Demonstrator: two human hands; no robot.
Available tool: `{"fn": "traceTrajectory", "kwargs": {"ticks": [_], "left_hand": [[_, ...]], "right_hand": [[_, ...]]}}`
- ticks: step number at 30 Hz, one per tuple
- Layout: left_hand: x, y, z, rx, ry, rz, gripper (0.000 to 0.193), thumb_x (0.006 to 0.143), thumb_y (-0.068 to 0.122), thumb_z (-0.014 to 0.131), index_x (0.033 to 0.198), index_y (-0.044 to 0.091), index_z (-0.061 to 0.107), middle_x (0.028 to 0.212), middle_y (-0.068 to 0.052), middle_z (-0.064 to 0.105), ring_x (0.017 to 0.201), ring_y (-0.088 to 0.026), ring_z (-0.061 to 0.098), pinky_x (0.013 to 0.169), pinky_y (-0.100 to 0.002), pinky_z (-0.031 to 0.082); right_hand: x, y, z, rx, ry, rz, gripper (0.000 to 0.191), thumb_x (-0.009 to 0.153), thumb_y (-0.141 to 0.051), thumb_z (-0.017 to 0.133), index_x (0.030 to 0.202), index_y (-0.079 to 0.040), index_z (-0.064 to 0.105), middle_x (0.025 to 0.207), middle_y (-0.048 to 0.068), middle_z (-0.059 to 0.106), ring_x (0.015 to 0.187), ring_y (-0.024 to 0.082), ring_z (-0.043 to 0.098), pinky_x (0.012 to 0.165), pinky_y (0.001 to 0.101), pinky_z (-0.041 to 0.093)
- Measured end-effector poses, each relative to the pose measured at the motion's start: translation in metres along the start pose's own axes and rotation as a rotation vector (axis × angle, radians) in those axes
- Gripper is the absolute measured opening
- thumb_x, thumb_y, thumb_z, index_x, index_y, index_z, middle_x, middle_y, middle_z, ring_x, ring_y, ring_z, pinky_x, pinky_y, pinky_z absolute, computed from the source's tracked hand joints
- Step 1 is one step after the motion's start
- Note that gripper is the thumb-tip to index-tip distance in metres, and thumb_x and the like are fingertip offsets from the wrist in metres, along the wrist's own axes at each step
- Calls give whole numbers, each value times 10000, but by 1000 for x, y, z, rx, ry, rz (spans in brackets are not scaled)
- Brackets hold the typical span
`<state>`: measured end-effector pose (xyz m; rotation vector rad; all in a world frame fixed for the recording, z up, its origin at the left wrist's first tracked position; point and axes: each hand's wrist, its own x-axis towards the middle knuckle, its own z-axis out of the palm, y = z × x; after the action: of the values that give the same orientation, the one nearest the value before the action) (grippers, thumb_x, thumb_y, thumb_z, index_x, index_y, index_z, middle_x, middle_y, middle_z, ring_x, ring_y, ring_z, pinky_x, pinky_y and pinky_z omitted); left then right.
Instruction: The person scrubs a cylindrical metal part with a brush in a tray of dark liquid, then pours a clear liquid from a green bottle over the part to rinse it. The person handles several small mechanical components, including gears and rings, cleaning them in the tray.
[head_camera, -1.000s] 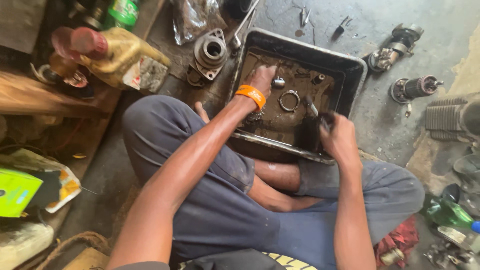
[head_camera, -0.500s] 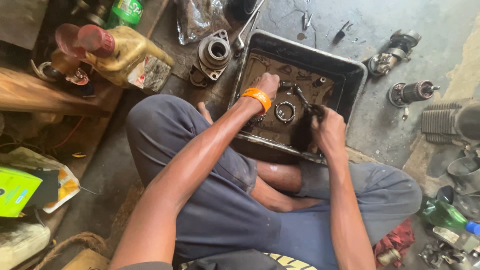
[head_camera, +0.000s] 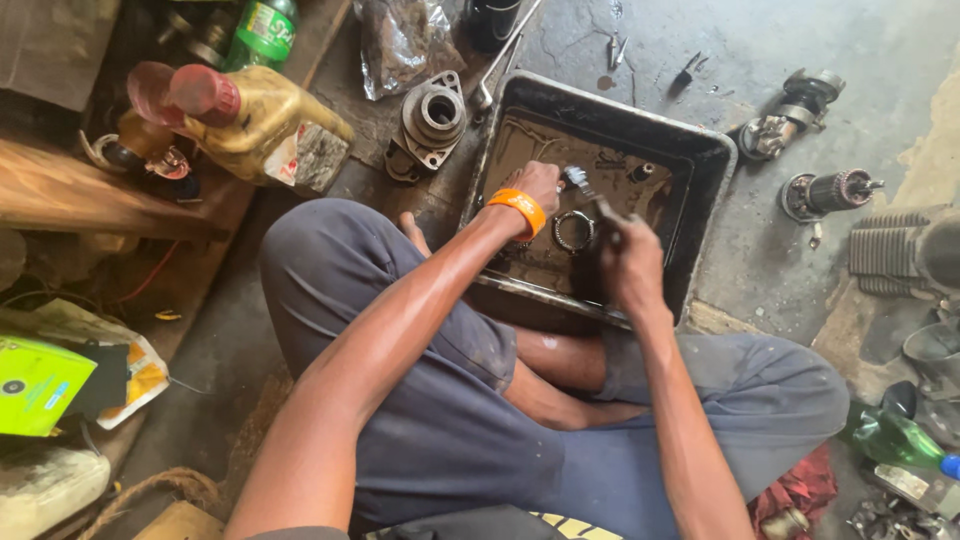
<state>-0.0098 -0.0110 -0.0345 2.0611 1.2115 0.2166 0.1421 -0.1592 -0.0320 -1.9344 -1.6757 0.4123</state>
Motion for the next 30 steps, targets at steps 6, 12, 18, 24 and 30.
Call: {"fn": "traceTrajectory", "kwargs": {"ticks": [6,12,18,24,30], "left_hand": [[1,0,0,33,44,31,153,878,117,678,871,-21,742,889,-294,711,878,-462,711,738,-504,599],[-1,-1,-5,-7,135,14,161,812,93,745,877,-53,724,913,-339,688,900,-495,691,800,-490,596],[-8,4,-13,-118,130,-72,297,720,88,820,920,-79,678,988,-331,672,943,-494,668,833,-492,567],[-8,1,-8,-61,117,-23,308,701,18,774,978,-65,666,1073,-347,626,1004,-508,630,899,-487,547],[-6,0,-1,2,94,-27,274,705,50,773,942,-46,675,1040,-328,650,1021,-488,643,920,-479,557]], "right_hand": [[2,-6,1,-23,-25,67,207,946,-59,629,1131,-43,721,954,244,622,888,451,629,756,543,484],[2,-18,2,-19,-20,71,238,942,-61,632,1159,-68,729,966,231,635,890,448,645,756,543,498],[-1,-24,-1,-17,-36,150,299,915,-41,634,1198,-77,724,946,244,629,877,445,650,750,534,504],[-6,-25,-3,-24,-43,141,498,878,5,638,1352,-136,690,928,257,618,836,447,654,739,537,508],[-15,-24,-3,33,-6,111,525,859,20,644,1359,-136,678,973,254,639,852,450,663,751,526,527]]}}
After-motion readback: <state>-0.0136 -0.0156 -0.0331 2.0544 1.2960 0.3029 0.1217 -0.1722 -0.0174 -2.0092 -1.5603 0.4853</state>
